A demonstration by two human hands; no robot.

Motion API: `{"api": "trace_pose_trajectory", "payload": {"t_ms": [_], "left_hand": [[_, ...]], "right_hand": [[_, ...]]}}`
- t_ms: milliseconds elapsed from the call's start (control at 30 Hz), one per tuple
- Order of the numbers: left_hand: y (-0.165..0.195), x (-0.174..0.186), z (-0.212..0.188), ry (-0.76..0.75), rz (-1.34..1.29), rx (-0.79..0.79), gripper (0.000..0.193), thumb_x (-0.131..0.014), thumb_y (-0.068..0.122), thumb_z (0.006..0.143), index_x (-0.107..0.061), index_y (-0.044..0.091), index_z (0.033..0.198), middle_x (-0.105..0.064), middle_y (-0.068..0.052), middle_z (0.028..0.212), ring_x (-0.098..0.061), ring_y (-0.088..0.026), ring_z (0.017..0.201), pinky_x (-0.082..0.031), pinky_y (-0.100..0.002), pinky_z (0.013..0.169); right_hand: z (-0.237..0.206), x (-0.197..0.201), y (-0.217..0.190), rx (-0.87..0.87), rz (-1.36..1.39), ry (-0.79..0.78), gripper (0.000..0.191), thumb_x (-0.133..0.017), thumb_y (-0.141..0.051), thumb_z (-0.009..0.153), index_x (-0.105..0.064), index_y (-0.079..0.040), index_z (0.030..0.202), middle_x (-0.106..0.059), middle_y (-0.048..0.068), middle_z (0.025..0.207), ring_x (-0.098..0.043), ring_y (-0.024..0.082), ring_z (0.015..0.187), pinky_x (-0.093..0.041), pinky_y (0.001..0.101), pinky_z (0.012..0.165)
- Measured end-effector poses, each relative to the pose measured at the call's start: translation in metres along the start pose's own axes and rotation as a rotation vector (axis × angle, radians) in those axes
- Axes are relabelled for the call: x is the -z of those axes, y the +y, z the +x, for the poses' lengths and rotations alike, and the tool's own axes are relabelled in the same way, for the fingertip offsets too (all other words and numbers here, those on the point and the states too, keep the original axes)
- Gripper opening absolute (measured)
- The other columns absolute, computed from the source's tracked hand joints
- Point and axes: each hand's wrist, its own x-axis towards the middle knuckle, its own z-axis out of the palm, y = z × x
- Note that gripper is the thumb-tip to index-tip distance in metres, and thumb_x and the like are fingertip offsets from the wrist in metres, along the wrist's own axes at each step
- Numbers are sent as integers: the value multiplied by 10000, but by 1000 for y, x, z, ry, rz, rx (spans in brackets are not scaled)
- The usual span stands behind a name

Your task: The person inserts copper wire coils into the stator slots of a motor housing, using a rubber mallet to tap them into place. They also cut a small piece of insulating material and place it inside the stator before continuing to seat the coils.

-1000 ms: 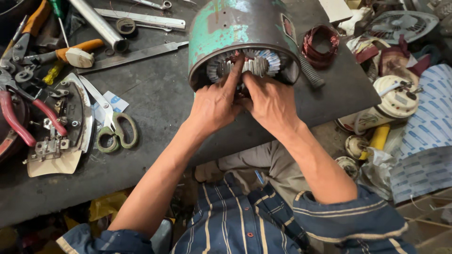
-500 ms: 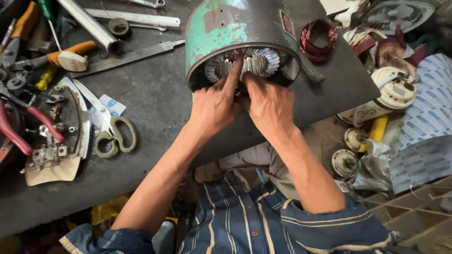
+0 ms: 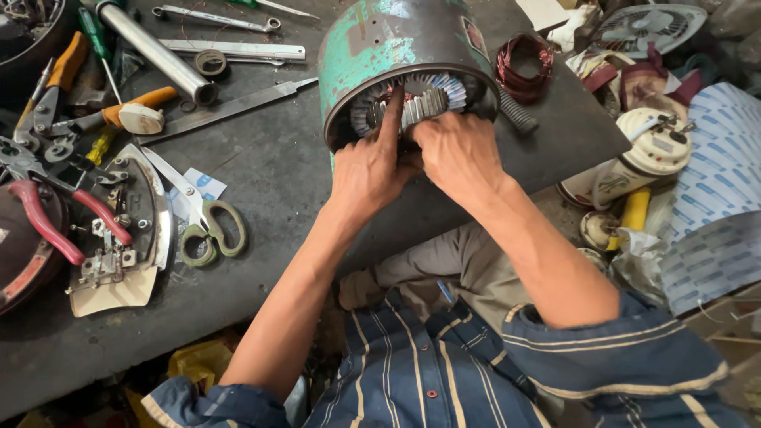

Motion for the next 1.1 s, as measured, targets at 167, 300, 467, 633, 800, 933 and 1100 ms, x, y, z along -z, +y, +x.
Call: {"api": "trace_pose_trajectory", "payload": {"t_ms": [167, 300, 467, 633, 800, 933, 1100], "left_hand": [[-4, -7, 4, -46, 31, 42, 1175, -835, 248, 742, -82, 112, 1633, -753, -208, 861, -721, -434, 783, -566, -540, 714], [-6, -12, 3, 9, 82, -1, 1171, -812, 185, 718, -93, 103, 1639, -749, -203, 868, -721, -428, 771, -562, -529, 701], [-2, -9, -2, -22, 44, 90, 1112, -828, 249, 788, -128, 147, 1646, -757, -203, 927, -717, -429, 803, -560, -527, 705], [3, -9, -14, 163, -37, 5, 1082, -814, 214, 772, -157, 144, 1628, -747, -195, 1091, -719, -419, 837, -557, -511, 679], [0, -12, -18, 197, -86, 1, 1053, -802, 176, 788, -182, 157, 1639, -757, -159, 1091, -727, -397, 900, -559, -494, 707], [-1, -14, -22, 240, -158, 1, 1091, -835, 179, 741, -207, 152, 1632, -763, -117, 1038, -735, -357, 925, -573, -453, 747], [-3, -20, -27, 304, -204, -21, 1060, -865, 163, 766, -260, 139, 1636, -751, -78, 1010, -747, -282, 926, -578, -403, 776]], "right_hand": [[-2, -8, -3, -38, -113, -104, 147, -620, -168, 915, -687, -121, 792, -696, 134, 809, -692, 357, 758, -540, 514, 682], [-3, -12, -7, -59, -174, -149, 128, -604, -167, 896, -692, -116, 819, -698, 123, 829, -697, 356, 789, -543, 512, 692], [-3, -9, -7, -48, -131, -72, 123, -608, -171, 908, -714, -126, 865, -703, 117, 844, -693, 357, 789, -539, 521, 724], [-6, -1, -12, -70, 51, -13, 190, -608, -155, 921, -760, -133, 1033, -733, 104, 907, -697, 353, 758, -539, 508, 667], [-6, 6, -19, -45, 102, 103, 191, -614, -135, 941, -762, -129, 1062, -752, 87, 948, -707, 336, 745, -549, 487, 641], [-5, 13, -19, -59, 161, 20, 201, -622, -126, 893, -754, -99, 1041, -740, 97, 925, -712, 338, 809, -560, 477, 677], [-11, 13, -23, -69, 233, 69, 160, -643, -125, 909, -756, -73, 1010, -727, 107, 925, -710, 343, 841, -569, 460, 721]]}}
